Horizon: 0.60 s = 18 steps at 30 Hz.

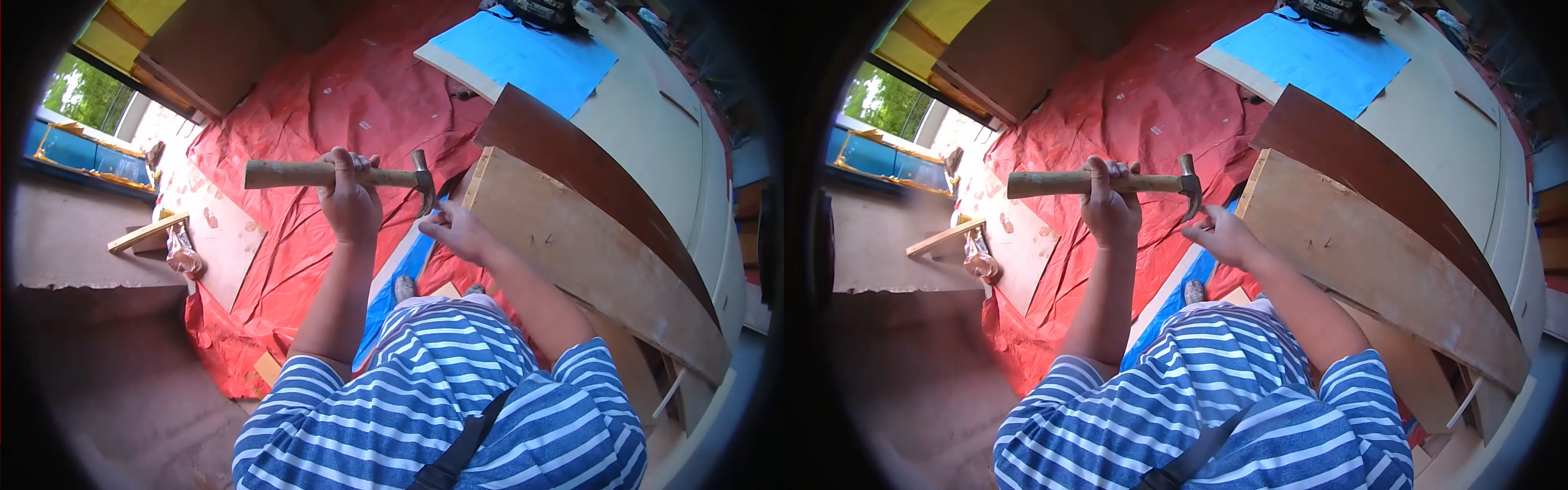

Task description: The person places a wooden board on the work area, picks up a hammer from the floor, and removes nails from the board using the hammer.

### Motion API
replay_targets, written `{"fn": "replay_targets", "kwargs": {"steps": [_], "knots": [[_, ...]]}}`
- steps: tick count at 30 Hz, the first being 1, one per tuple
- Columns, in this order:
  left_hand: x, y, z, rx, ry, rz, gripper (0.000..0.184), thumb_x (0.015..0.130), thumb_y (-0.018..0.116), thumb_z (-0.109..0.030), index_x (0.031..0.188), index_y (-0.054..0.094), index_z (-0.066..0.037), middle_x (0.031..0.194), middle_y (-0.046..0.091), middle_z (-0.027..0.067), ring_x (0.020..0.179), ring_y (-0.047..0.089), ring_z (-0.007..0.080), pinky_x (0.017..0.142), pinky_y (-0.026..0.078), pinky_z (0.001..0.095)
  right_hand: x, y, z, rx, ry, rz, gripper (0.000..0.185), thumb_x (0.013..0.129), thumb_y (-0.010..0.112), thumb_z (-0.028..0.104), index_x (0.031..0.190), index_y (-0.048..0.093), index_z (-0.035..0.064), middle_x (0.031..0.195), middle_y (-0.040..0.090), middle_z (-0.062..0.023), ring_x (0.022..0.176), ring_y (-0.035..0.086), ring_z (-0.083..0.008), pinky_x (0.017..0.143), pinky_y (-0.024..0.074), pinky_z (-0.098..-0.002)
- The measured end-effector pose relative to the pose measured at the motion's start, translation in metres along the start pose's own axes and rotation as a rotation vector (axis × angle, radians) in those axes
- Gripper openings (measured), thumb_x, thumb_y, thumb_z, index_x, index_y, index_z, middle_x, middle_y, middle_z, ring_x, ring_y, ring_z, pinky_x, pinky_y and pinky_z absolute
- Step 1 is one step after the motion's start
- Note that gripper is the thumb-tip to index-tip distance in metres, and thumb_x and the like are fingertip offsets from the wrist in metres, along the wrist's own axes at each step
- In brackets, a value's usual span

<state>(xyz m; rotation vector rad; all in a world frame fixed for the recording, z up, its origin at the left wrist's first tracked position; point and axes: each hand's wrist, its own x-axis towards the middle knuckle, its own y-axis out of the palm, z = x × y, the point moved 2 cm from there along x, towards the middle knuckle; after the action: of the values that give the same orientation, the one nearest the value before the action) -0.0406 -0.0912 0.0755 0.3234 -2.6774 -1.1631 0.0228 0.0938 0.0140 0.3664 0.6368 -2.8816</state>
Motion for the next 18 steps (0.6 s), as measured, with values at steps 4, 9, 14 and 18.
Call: {"fn": "replay_targets", "kwargs": {"steps": [4,9,14,18], "knots": [[0.011,-0.013,0.001,0.043,-0.085,0.036,0.009,0.101,0.057,-0.008,0.097,0.051,-0.012,0.080,0.050,-0.0005,0.075,0.053,0.0125,0.084,0.054,0.0387,0.002,0.027,-0.016,0.027,-0.019,-0.066,0.038,0.092,0.069,0.028,0.117,0.064,0.0003,0.091,0.068,-0.0101,0.084,0.066,-0.0196,0.077,0.0513,-0.0358],[0.006,-0.020,0.015,0.483,0.124,0.450,0.021,0.095,0.063,0.000,0.104,0.047,-0.010,0.084,0.054,0.0008,0.080,0.057,0.0129,0.079,0.053,0.0344,-0.021,0.036,-0.013,0.117,0.029,0.211,0.031,0.090,0.070,0.025,0.111,0.067,0.0028,0.100,0.071,-0.0164,0.091,0.068,-0.0301,0.084,0.0523,-0.0390],[0.001,-0.032,0.043,1.023,-0.022,0.584,0.031,0.090,0.074,-0.012,0.102,0.046,-0.005,0.084,0.055,0.0018,0.071,0.053,0.0126,0.064,0.046,0.0296,-0.041,0.011,-0.035,-0.614,0.083,-0.238,0.080,0.078,0.082,0.032,0.144,0.045,0.0069,0.147,0.046,-0.0186,0.136,0.043,-0.0362,0.114,0.0346,-0.0469],[0.008,-0.041,0.076,0.670,-0.116,0.441,0.022,0.092,0.071,-0.007,0.096,0.049,-0.007,0.085,0.056,0.0016,0.075,0.053,0.0114,0.067,0.045,0.0297,-0.045,0.025,-0.081,-0.836,0.169,-0.296,0.089,0.077,0.082,0.033,0.151,0.037,0.0104,0.159,0.029,-0.0166,0.148,0.023,-0.0387,0.121,0.0216,-0.0526]]}}
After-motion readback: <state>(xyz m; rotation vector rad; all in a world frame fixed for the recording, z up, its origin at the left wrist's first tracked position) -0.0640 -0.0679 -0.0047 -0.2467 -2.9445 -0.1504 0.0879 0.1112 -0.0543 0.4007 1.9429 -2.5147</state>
